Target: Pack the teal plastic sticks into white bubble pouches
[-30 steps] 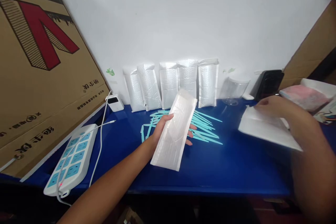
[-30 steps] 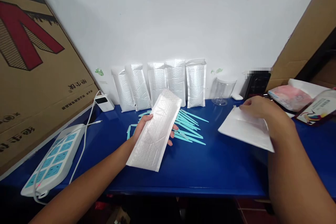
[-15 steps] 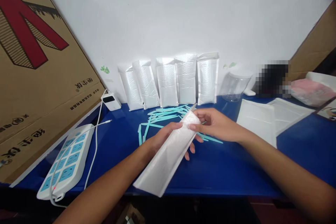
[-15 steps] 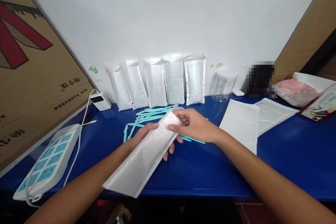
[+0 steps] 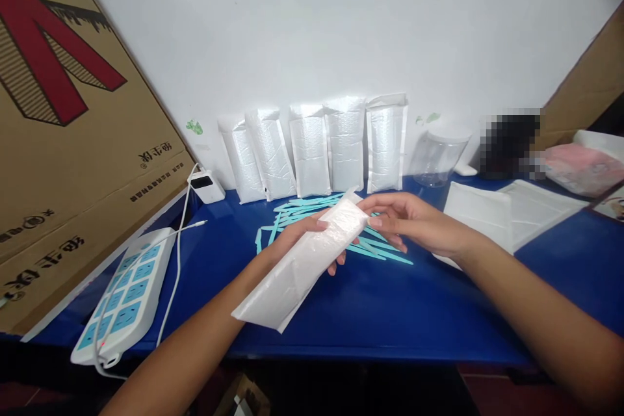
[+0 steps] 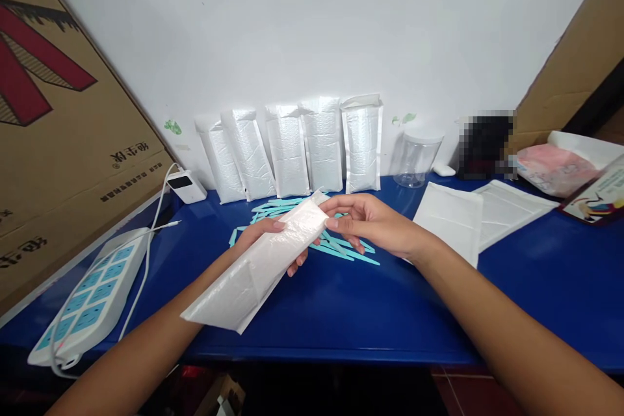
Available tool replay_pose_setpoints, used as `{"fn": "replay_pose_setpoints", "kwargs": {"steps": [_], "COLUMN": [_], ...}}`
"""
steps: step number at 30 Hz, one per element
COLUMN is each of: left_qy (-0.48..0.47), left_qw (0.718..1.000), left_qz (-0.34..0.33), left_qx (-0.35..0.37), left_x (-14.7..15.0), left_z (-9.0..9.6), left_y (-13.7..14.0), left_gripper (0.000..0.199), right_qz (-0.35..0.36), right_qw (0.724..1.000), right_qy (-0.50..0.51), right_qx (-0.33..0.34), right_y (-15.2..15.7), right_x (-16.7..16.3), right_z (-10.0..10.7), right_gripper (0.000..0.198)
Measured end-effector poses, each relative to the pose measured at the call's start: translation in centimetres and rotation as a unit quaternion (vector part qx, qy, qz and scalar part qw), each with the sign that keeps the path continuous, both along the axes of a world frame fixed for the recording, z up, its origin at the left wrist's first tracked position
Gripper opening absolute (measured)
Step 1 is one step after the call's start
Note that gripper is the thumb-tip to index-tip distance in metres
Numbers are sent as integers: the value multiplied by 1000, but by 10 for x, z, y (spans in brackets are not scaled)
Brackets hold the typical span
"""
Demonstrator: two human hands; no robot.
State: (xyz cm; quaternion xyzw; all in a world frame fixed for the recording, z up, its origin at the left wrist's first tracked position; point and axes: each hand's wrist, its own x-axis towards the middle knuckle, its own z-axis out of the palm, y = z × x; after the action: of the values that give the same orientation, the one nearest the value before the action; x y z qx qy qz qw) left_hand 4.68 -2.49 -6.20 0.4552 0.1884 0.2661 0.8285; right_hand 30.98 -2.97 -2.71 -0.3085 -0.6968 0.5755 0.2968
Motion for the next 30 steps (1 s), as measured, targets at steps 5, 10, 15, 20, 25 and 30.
{"fn": "replay_pose_setpoints", "kwargs": {"steps": [5, 10, 15, 20, 25, 30], "left_qy": [13, -29, -52, -54, -56, -56], "left_qw": [1000, 997, 988, 991, 990, 989], "left_qz": [-2, 68, 144, 124, 127, 134], "left_qx": [-17, 1, 7, -7, -25, -32], "left_x": [-8, -26, -31, -27, -26, -28], "left_z": [4, 17, 24, 14, 9, 11], "left_y": [9, 20, 21, 23, 26, 26], "left_gripper": [64, 64, 63, 60, 59, 59], "right_qz": [-138, -253, -196, -131, -95, -65], "right_qw": [987, 857, 800, 796, 746, 739], "right_qy": [-48, -316, -445, -465, -545, -559], "right_qx": [72, 318, 350, 366, 370, 371], "right_y": [6, 15, 13, 11, 4, 7], "right_x": [-4, -11, -22, -31, -45, -39], "right_z": [-6, -37, -60, -61, -57, -50], "right_gripper": [48, 65, 85, 59, 35, 30]}}
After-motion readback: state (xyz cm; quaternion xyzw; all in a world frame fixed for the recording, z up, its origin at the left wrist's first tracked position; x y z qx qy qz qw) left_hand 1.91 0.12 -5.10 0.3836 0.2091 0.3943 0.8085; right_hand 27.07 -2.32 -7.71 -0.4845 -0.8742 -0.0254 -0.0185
